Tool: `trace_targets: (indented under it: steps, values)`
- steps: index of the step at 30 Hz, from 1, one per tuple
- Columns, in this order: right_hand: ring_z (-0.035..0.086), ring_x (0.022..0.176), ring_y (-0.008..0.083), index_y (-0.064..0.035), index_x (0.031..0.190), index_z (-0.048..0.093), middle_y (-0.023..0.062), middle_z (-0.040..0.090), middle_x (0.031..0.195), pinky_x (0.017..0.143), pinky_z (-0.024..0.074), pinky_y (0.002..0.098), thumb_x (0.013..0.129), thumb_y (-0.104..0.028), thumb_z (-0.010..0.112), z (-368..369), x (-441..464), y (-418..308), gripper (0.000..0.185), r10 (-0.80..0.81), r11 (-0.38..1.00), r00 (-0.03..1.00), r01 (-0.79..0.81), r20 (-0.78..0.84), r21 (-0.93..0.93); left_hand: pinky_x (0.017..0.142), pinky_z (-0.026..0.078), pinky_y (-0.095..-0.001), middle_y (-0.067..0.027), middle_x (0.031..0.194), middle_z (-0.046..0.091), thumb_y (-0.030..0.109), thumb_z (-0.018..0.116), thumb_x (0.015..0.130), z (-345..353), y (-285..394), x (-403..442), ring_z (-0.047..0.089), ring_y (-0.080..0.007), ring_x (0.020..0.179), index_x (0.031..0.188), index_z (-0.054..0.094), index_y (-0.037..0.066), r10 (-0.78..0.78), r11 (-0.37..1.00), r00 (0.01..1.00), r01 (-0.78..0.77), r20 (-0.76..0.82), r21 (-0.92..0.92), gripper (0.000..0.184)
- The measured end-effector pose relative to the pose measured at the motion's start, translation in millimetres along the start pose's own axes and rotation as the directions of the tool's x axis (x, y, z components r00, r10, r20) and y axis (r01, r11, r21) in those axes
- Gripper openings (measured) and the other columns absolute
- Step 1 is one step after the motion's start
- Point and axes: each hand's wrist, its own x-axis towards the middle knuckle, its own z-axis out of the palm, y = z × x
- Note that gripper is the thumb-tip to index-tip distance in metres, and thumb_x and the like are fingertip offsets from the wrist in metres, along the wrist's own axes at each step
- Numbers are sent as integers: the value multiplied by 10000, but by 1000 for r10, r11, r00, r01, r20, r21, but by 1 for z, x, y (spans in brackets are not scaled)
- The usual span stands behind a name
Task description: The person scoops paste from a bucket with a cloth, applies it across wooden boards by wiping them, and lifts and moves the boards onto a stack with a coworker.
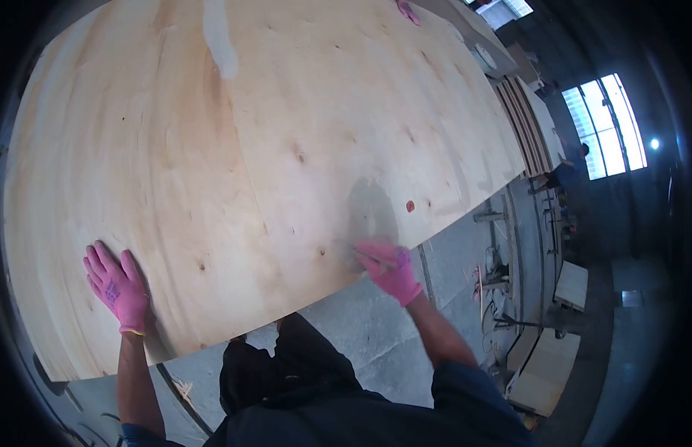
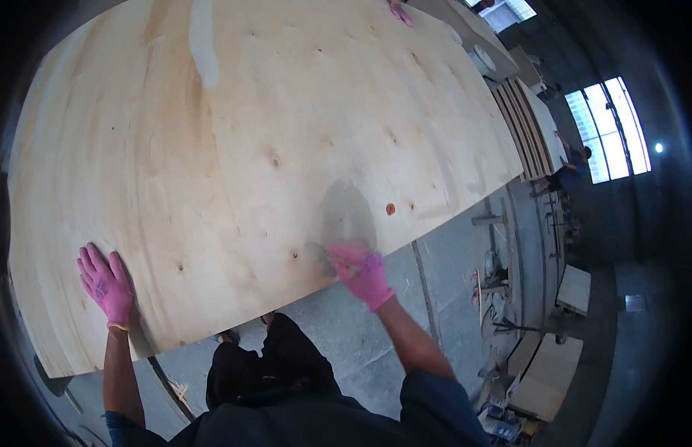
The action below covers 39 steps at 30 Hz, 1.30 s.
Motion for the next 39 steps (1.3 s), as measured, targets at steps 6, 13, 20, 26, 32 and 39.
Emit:
trace_targets:
  steps: [6,13,20,26,32,39]
  values:
    - [722,933,301,-88,1141,728,147,743,1013,809,561,391,871,-174,721,39,14,-100,283,446,821,895,-409,-2,398,1226,168,-524,-241,1605,298,402,501,1010,-4,-13,12,227,-429,1504,1542,319,-12,179,981,984,-179,-3,-79,699]
    - [719,863,260,-17,1339,589,160,728,1013,817,566,362,884,-232,713,65,198,-86,519,38,989,998,-44,45,139,1234,159,-501,-203,1618,295,407,518,1006,11,-94,143,226,-383,1515,1552,309,2,-92,992,995,95,41,-86,711]
    - [718,860,226,-40,1158,693,97,754,958,815,558,326,824,-298,770,127,448,-47,429,389,503,896,-402,214,765,1237,154,-489,-193,1622,289,402,520,1007,11,-97,161,204,-368,1526,1559,303,10,-159,984,985,164,72,-67,710]
    - [676,1097,308,6,1247,661,210,701,1185,944,525,331,869,-284,706,106,495,-90,479,12,998,928,-32,373,47,1233,168,-484,-187,1614,311,409,521,1010,19,-99,160,216,-367,1523,1554,319,16,-131,989,991,131,15,-69,701]
    - [676,1066,334,-158,1142,760,148,717,1188,945,533,383,897,-341,690,54,325,-130,313,1,991,844,-73,537,112,1223,181,-496,-189,1611,316,452,498,1020,23,-103,158,234,-378,1514,1549,339,33,-119,991,993,118,-3,-57,693]
    - [717,942,333,-108,1080,768,139,744,1077,826,574,394,903,-153,705,43,65,-146,193,-242,970,954,236,178,52,1201,260,-470,-240,1552,390,315,529,1005,12,-220,136,330,-393,1462,1496,404,-13,330,925,944,-327,-16,-192,603]
